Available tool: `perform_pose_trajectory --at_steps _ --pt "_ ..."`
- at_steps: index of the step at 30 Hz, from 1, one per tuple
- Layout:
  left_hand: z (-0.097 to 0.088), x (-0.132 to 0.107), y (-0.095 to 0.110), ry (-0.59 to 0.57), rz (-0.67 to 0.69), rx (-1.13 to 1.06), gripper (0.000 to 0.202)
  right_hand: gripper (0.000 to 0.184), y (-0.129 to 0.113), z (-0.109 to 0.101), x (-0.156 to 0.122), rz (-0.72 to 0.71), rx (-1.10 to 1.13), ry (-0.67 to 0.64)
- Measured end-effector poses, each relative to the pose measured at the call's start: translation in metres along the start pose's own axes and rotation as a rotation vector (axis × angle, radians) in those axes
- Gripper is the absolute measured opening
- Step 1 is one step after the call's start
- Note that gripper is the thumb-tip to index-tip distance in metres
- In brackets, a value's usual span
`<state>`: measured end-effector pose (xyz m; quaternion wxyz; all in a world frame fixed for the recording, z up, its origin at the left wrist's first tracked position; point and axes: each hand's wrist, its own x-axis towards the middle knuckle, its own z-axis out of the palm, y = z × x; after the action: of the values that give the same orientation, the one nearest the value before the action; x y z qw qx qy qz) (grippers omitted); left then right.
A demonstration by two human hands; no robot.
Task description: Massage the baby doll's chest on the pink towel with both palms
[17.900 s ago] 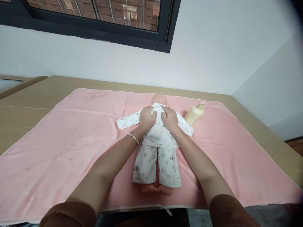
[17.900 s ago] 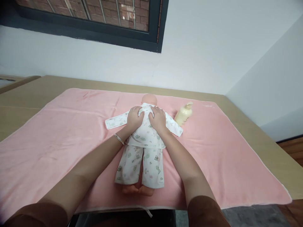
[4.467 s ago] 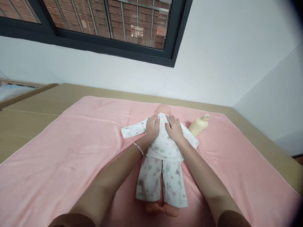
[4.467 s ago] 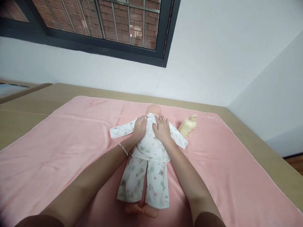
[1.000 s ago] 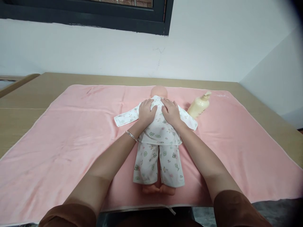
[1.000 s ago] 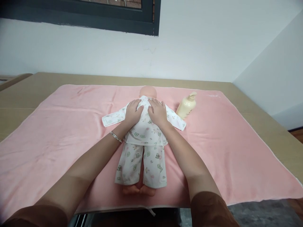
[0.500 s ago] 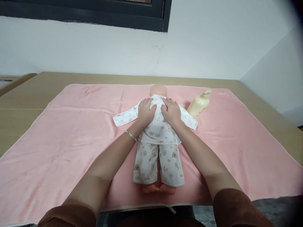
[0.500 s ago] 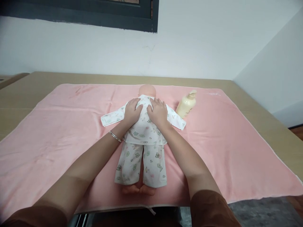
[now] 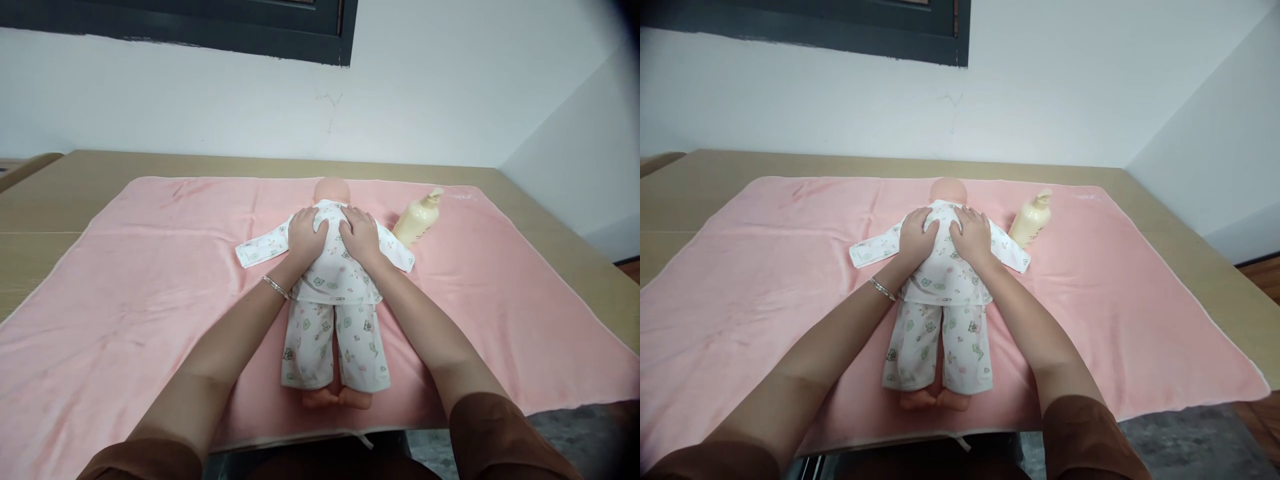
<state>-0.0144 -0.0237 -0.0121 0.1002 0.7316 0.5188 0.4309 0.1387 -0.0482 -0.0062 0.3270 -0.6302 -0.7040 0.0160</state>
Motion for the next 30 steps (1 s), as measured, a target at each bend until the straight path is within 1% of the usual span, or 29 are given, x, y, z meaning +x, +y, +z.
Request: perform_pose_trajectory --at_steps 6,11,18,21,25,27,30 --pt "-0.0006 -0.0006 0.0012 0.009 -0.003 -0.001 0.035 0.044 0.0021 0.0001 0.0006 -0.015 0.05 0.011" --pt "-0.0006 -0.001 0.0014 0.015 -0.006 -0.003 0.035 0.044 0.0019 0.0006 0.0012 0.002 0.059 0.012" --pt "-0.0007 -0.0015 0.0022 0.005 -0.016 0.004 0.035 0.044 0.0013 -0.0005 0.0 -0.011 0.05 0.018" --pt "-0.0009 0.0001 0.0006 -0.037 0.027 0.031 0.038 0.047 0.0004 -0.002 0.0002 -0.048 -0.022 -0.003" --pt "-0.0026 0.0029 -0.0002 -0.116 0.119 0.057 0.04 0.05 0.0002 -0.0037 0.0026 -0.166 -0.113 -0.048" --pt "-0.0032 0.0026 0.0011 -0.113 0.173 0.055 0.038 0.05 0.0002 -0.0041 0.003 -0.201 -0.116 -0.041" --pt "-0.0028 -0.0011 0.0043 -0.047 0.211 0.065 0.035 0.045 -0.0008 -0.0037 0.0001 -0.196 -0.102 0.026"
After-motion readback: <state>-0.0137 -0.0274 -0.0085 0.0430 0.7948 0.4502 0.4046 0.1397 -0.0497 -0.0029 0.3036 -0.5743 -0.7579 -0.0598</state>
